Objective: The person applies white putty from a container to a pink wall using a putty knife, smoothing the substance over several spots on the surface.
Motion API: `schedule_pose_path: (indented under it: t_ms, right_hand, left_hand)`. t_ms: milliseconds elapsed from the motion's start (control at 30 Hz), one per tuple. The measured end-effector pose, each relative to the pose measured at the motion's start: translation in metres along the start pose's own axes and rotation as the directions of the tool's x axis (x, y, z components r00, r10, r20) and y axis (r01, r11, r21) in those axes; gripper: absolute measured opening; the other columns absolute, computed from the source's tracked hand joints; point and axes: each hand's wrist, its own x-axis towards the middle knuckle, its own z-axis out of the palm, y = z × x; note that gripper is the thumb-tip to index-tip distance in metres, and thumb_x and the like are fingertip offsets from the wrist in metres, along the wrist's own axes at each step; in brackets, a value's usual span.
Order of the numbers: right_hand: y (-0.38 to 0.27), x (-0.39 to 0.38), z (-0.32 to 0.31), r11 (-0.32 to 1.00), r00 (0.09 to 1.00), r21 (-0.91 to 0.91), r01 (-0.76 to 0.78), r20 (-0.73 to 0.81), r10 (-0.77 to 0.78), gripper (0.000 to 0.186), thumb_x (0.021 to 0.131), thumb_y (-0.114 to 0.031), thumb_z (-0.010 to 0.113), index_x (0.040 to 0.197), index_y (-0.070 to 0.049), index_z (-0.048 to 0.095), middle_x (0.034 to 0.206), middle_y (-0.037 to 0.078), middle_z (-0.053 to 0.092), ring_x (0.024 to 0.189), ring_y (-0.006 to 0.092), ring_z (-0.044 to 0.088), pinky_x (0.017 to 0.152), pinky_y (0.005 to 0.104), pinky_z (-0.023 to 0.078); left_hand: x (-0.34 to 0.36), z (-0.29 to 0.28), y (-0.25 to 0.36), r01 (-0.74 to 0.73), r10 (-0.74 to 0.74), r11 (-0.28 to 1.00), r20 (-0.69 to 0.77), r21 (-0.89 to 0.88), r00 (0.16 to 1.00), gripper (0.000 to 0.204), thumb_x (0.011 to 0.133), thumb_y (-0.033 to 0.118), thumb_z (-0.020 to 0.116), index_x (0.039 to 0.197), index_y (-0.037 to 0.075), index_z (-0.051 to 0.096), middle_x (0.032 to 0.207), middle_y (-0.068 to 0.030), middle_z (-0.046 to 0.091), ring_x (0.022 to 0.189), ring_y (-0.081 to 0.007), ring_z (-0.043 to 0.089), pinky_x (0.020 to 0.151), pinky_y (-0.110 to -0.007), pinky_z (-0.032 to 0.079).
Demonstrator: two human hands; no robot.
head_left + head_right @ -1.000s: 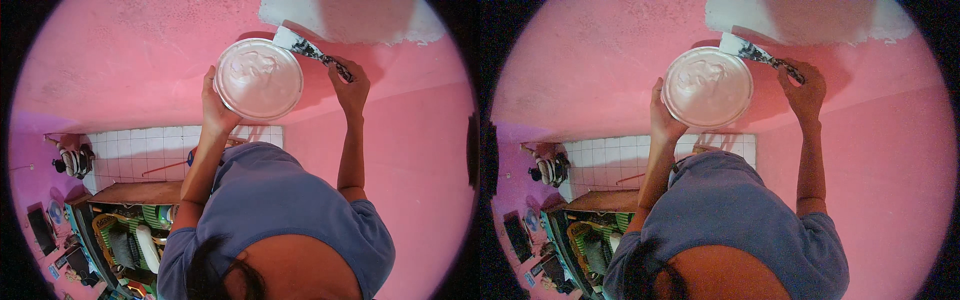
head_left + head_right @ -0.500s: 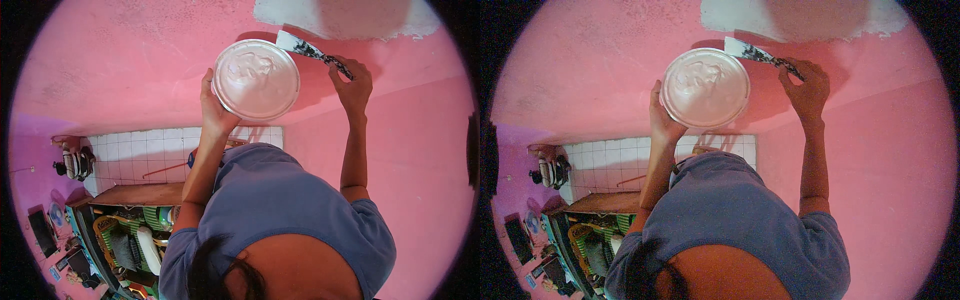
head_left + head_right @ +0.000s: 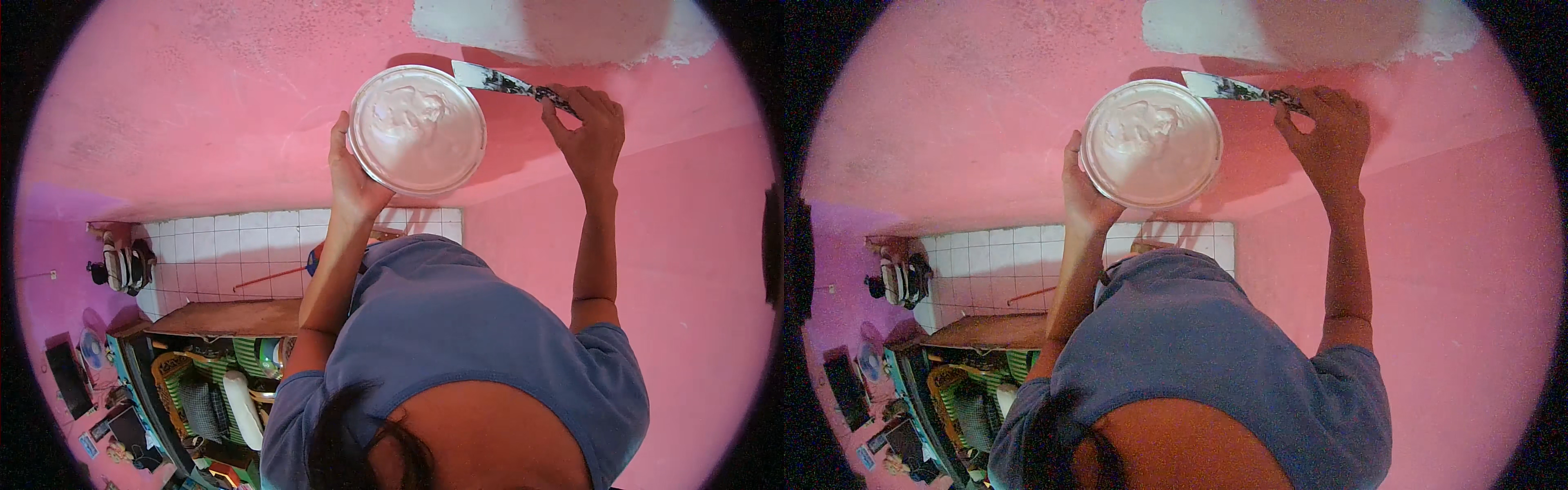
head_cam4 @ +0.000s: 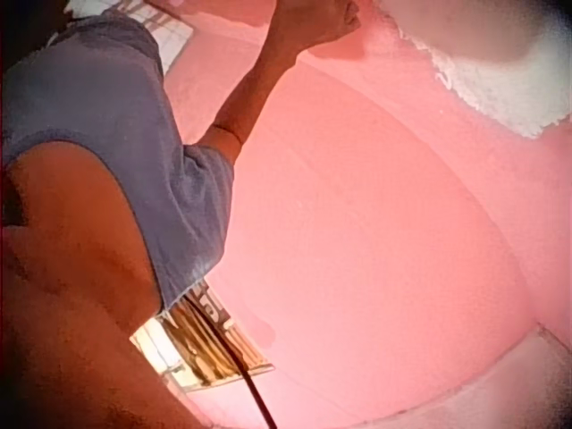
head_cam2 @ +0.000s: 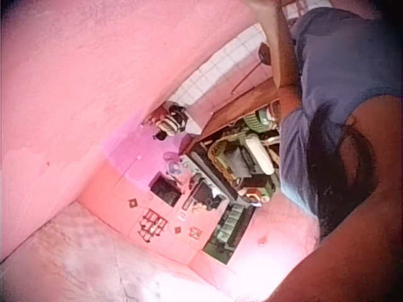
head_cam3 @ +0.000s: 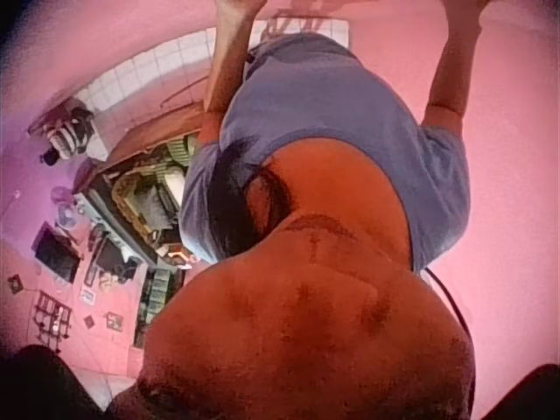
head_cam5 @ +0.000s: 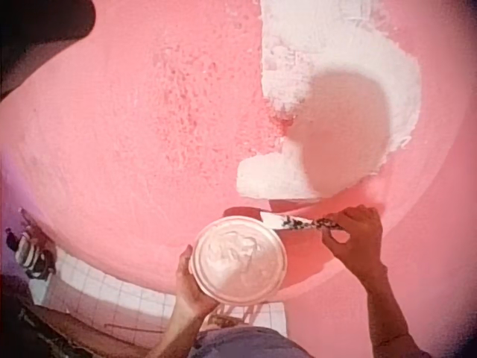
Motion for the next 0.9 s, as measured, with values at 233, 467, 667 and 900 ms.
schedule_pose_path:
  t_ms: [233, 467, 667, 900]
  right_hand:
    - [-0.010, 0.007, -0.010, 0.991, 0.996, -0.094, 0.091, 0.011, -0.091, 0.016, 0.076, -0.017, 0.071, 0.091, -0.014, 0.071, 0.081, -0.004, 0.065, 0.078, 0.0140, 0.057, 0.074, 0.0316, 0.039]
    - [-0.021, 0.012, -0.020, 0.988, 0.994, -0.122, 0.097, 0.062, -0.090, 0.014, 0.077, -0.016, 0.070, 0.091, -0.014, 0.071, 0.080, -0.002, 0.065, 0.078, 0.0153, 0.058, 0.071, 0.0311, 0.041]
    - [-0.035, 0.013, -0.034, 0.972, 0.984, -0.158, 0.175, 0.058, -0.167, 0.015, 0.077, -0.017, 0.070, 0.092, -0.014, 0.071, 0.079, -0.002, 0.065, 0.076, 0.0155, 0.058, 0.066, 0.0307, 0.043]
    - [-0.038, -0.002, -0.027, 0.986, 0.987, -0.051, 0.159, 0.042, -0.157, 0.016, 0.076, -0.015, 0.071, 0.093, -0.013, 0.071, 0.078, -0.002, 0.063, 0.074, 0.0150, 0.058, 0.063, 0.0298, 0.046]
  left_hand:
    - [-0.009, 0.011, -0.001, -0.005, 0.006, 0.999, -0.017, 0.037, 1.000, 0.066, 0.090, 0.053, 0.044, 0.136, 0.006, 0.041, 0.140, -0.0156, 0.042, 0.128, -0.0313, 0.041, 0.108, -0.051, 0.030]
    - [-0.018, 0.024, -0.003, 0.000, 0.001, 0.998, -0.019, 0.057, 1.000, 0.070, 0.088, 0.057, 0.046, 0.136, 0.008, 0.041, 0.140, -0.0156, 0.042, 0.128, -0.0319, 0.040, 0.107, -0.052, 0.030]
    - [-0.024, 0.035, -0.008, -0.045, 0.045, 0.999, 0.006, 0.017, 0.999, 0.064, 0.091, 0.053, 0.042, 0.137, 0.009, 0.040, 0.140, -0.0158, 0.040, 0.129, -0.0322, 0.039, 0.106, -0.053, 0.031]
    - [-0.016, 0.033, -0.019, -0.163, 0.163, 0.986, -0.027, 0.021, 0.986, 0.061, 0.092, 0.051, 0.039, 0.137, 0.010, 0.040, 0.140, -0.0133, 0.042, 0.129, -0.0307, 0.039, 0.106, -0.052, 0.031]
